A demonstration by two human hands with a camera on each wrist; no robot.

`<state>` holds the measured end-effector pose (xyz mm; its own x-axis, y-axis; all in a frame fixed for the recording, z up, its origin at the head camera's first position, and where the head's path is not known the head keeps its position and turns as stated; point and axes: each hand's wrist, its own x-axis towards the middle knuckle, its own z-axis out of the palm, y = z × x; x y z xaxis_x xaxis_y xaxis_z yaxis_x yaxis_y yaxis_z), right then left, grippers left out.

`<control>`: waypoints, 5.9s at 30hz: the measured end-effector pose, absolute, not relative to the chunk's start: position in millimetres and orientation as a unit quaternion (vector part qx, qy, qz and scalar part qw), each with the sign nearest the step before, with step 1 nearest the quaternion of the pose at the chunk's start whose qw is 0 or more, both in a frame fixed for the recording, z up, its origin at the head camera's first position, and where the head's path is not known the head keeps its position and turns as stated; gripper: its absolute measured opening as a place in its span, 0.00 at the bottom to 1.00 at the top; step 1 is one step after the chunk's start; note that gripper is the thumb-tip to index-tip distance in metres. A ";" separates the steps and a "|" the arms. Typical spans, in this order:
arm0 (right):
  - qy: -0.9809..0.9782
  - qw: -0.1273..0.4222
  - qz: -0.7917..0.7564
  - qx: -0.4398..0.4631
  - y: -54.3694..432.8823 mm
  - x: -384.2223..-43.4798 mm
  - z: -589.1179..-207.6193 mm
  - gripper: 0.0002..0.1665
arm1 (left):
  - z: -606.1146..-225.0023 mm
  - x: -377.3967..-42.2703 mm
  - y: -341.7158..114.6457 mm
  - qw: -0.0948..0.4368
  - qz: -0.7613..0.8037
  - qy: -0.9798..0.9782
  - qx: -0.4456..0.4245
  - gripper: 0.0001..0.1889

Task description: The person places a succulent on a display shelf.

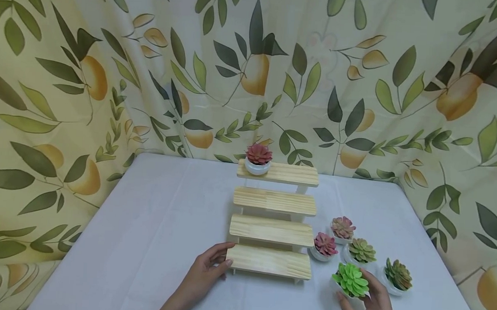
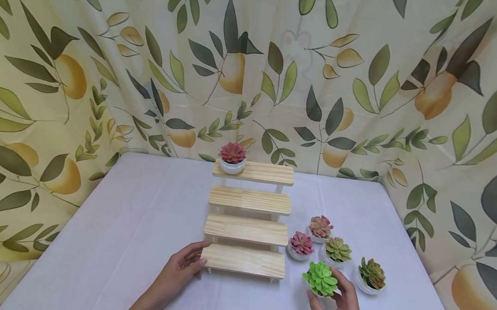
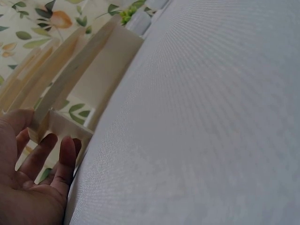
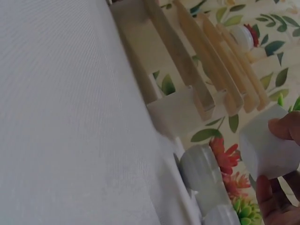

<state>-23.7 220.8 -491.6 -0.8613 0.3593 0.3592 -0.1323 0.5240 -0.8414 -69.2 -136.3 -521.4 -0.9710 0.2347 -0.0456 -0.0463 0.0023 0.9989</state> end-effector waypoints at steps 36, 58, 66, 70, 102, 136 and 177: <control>-0.845 0.261 0.466 -0.007 238.3 -43.1 -445.8 0.58 | -521.1 -68.7 -135.9 0.107 0.704 0.699 0.070 0.25; -0.817 0.221 0.478 0.235 234.7 -92.8 -431.4 0.58 | -522.4 -67.2 -133.3 0.101 0.702 0.701 0.073 0.25; -0.807 0.206 0.499 0.239 220.6 -109.6 -427.7 0.56 | -521.0 -67.9 -137.1 0.102 0.699 0.704 0.073 0.25; -0.801 0.201 0.518 0.223 217.4 -121.3 -424.6 0.54 | -521.5 -68.3 -137.6 0.102 0.701 0.703 0.068 0.24; -0.742 0.261 0.532 0.312 176.7 -201.3 -395.2 0.49 | -522.7 -69.4 -139.2 0.108 0.703 0.700 0.061 0.24; -0.789 0.141 0.532 0.272 172.5 -217.8 -377.1 0.45 | -526.1 -70.0 -140.0 0.113 0.704 0.698 0.067 0.24; -0.769 0.164 0.576 0.222 177.2 -203.7 -392.8 0.56 | -527.1 -70.1 -139.6 0.103 0.706 0.697 0.074 0.24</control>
